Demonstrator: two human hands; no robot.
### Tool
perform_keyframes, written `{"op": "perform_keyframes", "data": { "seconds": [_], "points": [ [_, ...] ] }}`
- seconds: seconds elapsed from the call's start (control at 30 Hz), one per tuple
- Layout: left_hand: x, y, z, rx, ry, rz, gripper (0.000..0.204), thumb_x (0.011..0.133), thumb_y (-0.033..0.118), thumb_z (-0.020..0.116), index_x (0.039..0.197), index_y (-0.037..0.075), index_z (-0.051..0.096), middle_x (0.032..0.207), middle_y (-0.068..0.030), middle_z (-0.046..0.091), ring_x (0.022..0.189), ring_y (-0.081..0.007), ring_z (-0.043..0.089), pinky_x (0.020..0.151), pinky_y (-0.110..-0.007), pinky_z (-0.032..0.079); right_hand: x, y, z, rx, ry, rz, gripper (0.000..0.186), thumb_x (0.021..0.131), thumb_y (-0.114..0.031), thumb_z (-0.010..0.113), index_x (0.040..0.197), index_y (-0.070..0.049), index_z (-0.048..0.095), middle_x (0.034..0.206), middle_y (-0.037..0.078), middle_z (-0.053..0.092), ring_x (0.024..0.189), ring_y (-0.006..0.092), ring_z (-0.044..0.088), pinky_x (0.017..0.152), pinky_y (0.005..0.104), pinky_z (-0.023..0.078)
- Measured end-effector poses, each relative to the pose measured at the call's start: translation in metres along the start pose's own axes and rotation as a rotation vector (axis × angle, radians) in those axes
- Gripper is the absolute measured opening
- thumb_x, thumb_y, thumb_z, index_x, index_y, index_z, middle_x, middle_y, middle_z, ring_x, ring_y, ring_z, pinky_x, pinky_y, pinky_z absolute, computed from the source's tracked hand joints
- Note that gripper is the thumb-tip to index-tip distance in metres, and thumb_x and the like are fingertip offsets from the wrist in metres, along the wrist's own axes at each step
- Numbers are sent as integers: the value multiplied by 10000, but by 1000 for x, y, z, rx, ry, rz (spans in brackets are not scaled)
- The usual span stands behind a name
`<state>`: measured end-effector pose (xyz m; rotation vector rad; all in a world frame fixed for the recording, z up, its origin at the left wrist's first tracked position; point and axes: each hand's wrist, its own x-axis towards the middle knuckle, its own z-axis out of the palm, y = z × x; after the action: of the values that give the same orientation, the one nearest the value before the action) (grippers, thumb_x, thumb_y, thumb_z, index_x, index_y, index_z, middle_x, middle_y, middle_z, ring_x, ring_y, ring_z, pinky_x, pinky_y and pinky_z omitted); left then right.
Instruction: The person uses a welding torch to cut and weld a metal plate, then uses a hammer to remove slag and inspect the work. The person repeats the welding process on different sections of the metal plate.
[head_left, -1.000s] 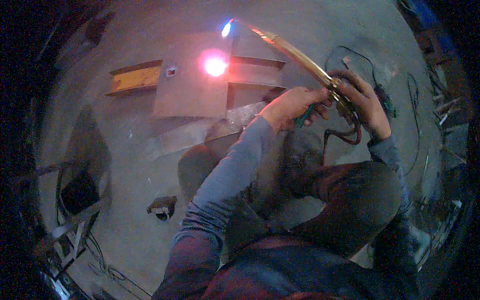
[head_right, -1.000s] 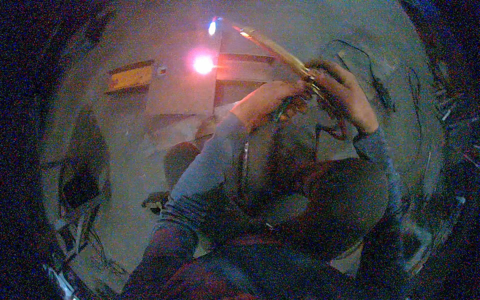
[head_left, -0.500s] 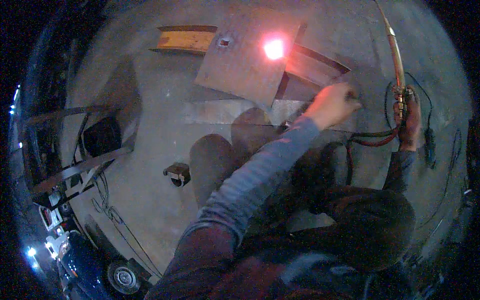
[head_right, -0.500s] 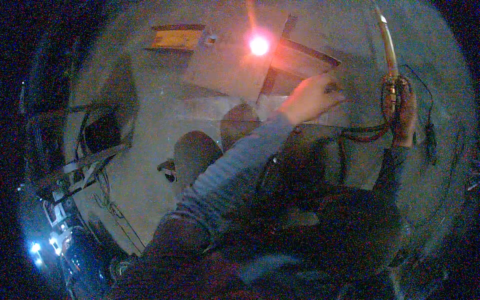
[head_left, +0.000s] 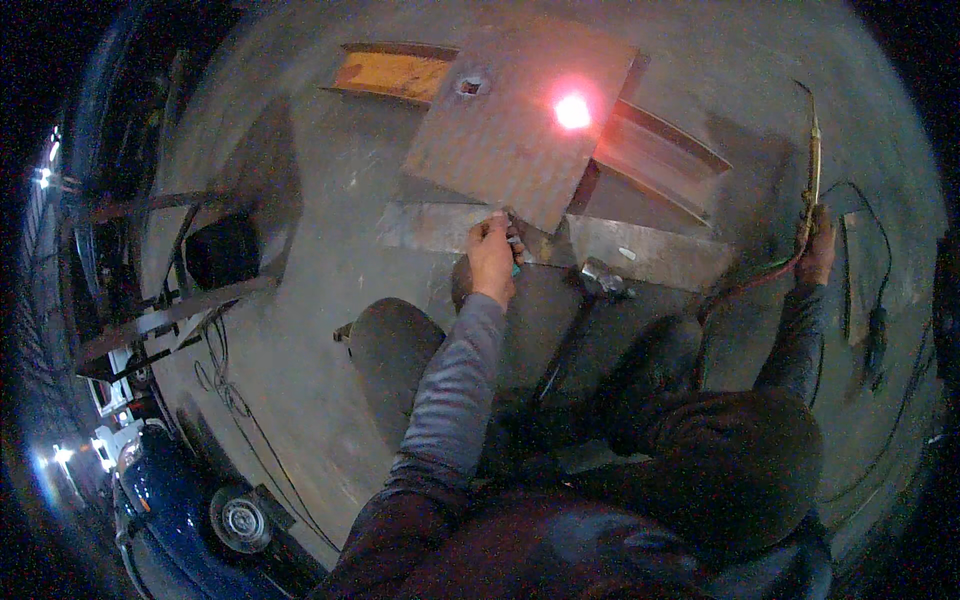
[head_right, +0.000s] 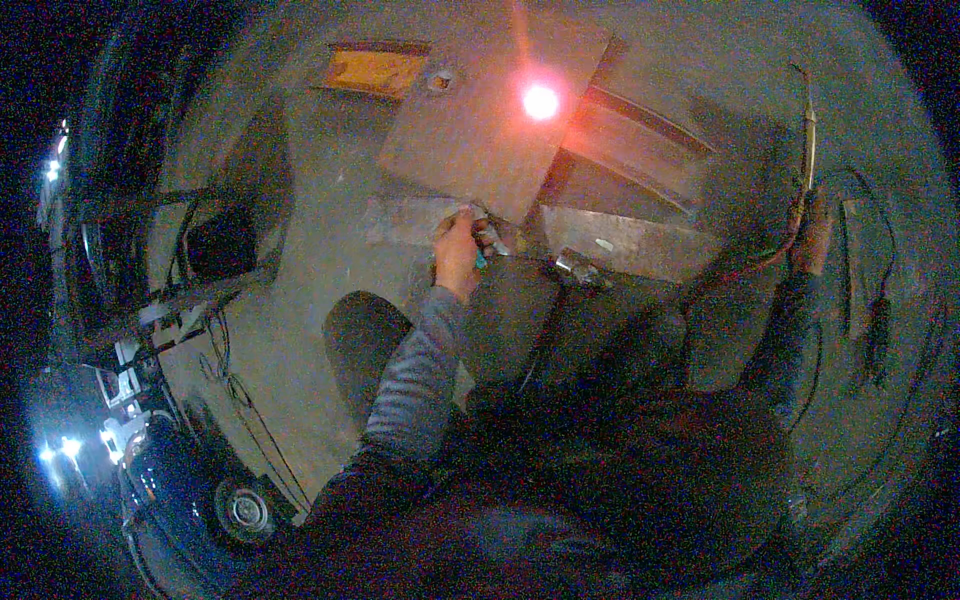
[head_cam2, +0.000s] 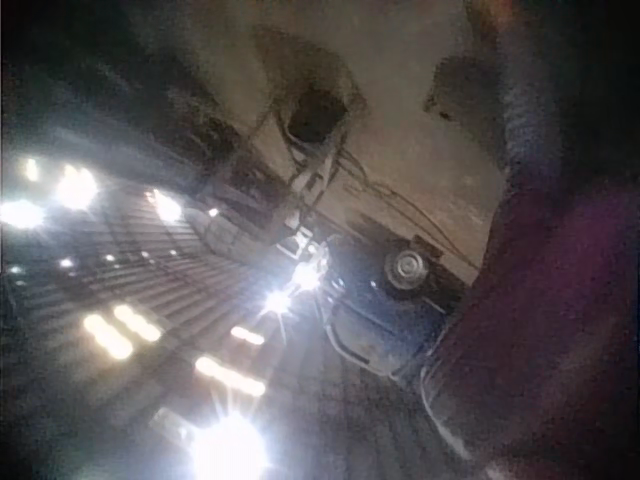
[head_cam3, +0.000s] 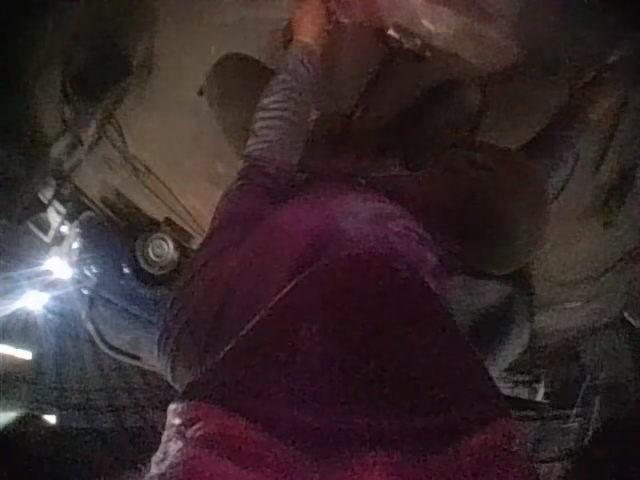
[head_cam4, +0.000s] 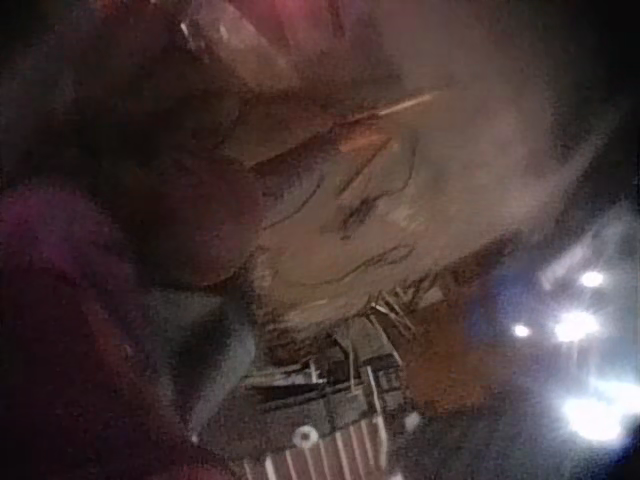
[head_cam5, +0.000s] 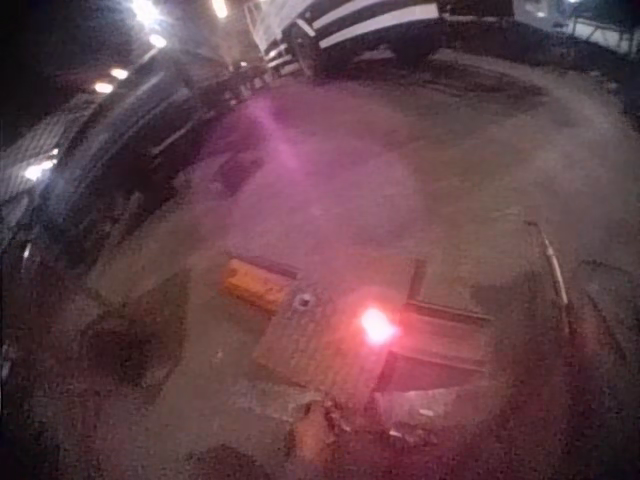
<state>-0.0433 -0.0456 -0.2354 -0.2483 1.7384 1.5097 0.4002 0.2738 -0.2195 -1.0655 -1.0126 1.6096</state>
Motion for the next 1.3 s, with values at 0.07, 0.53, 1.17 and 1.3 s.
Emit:
{"op": "perform_keyframes", "data": {
  "seconds": [0.07,0.53,1.17,1.3],
  "points": [
    [-4,2,4,6,-12,-9,285,1021,321,587,1098,54,526,878,-42,597,629,-133,545,510,-292,422,-6,-8,-1,-16,52,53,311,1057,-338,523,1189,-65,590,946,49,666,712,131,616,572,262,513],
    [4,-8,33,-60,-153,15,242,1011,292,571,944,74,651,771,-44,628,630,-166,569,551,-337,482,63,43,-152,-1482,263,-459,393,1036,-350,504,1114,-2,668,1022,133,699,827,306,671,712,427,531],
    [-60,-122,-16,966,-872,-2,305,778,153,786,1027,5,693,953,-133,726,827,-250,685,743,-385,551,-236,161,138,-559,-787,972,484,987,-267,654,1393,-30,540,1140,52,678,991,174,618,873,322,503],
    [-87,-82,8,709,-1053,-123,407,733,205,832,1067,13,700,924,-82,720,860,-214,665,791,-335,539,-244,146,137,-109,-573,983,442,997,-289,630,1351,-33,560,1109,55,677,964,137,613,816,296,493]
  ]
}}
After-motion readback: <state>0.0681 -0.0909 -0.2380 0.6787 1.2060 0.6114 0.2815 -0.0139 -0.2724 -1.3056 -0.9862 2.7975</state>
